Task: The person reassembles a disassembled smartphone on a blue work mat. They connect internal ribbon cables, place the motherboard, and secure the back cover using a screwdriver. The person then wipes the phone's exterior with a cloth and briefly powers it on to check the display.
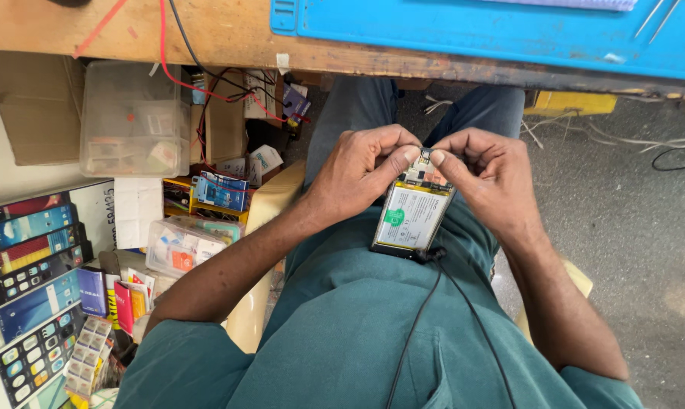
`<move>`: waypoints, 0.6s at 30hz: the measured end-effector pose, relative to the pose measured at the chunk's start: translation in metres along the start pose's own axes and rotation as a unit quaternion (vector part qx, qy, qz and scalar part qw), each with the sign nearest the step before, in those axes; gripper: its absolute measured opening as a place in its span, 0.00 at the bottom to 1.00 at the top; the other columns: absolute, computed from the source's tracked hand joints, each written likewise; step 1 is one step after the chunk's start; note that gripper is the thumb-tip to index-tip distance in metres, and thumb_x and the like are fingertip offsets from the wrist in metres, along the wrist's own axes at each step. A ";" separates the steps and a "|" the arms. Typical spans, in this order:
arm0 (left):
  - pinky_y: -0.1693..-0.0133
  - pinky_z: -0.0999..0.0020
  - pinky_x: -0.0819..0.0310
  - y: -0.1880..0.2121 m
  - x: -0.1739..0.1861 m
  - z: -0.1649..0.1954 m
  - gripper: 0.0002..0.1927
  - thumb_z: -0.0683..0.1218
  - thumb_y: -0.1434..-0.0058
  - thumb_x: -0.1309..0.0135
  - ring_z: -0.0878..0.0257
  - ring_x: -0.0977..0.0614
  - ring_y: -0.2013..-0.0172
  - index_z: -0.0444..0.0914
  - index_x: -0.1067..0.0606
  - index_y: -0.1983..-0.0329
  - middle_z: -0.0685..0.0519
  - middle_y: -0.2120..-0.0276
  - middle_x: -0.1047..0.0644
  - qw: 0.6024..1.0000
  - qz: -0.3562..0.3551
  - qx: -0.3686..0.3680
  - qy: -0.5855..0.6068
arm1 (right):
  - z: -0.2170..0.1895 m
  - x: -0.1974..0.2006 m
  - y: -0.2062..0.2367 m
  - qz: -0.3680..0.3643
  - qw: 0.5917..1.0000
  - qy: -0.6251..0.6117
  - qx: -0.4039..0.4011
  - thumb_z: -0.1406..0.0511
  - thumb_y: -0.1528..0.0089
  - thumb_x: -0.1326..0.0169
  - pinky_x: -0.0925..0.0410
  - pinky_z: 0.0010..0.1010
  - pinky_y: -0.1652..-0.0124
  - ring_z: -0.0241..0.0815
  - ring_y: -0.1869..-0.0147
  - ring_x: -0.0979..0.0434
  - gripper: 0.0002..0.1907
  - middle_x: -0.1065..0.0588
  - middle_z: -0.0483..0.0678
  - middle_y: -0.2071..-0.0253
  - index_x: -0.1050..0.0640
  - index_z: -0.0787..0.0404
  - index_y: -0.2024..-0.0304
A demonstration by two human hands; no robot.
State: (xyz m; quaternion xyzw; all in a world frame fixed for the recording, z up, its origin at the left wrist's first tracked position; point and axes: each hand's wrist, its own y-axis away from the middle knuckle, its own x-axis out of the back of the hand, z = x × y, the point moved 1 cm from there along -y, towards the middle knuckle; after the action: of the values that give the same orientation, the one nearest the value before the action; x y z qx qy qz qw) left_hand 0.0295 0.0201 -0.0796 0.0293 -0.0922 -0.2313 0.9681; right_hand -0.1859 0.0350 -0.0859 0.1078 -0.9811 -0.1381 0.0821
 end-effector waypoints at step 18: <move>0.70 0.74 0.14 0.003 0.007 -0.006 0.12 0.46 0.27 0.50 0.70 0.13 0.67 0.31 0.24 0.51 0.51 0.66 0.16 0.998 -0.017 0.044 0.050 | 0.010 -0.032 0.021 0.010 0.996 -0.087 0.026 0.73 0.35 0.38 0.24 0.25 0.50 0.34 0.48 0.19 0.28 0.22 0.50 0.51 0.34 0.68 0.36</move>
State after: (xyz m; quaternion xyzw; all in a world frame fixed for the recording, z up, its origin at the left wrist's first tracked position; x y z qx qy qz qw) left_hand 0.0380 0.0201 -0.0844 0.0848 -0.0529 -0.2414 0.9653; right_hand -0.1605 0.0646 -0.0931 0.0871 -0.9889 -0.1203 -0.0054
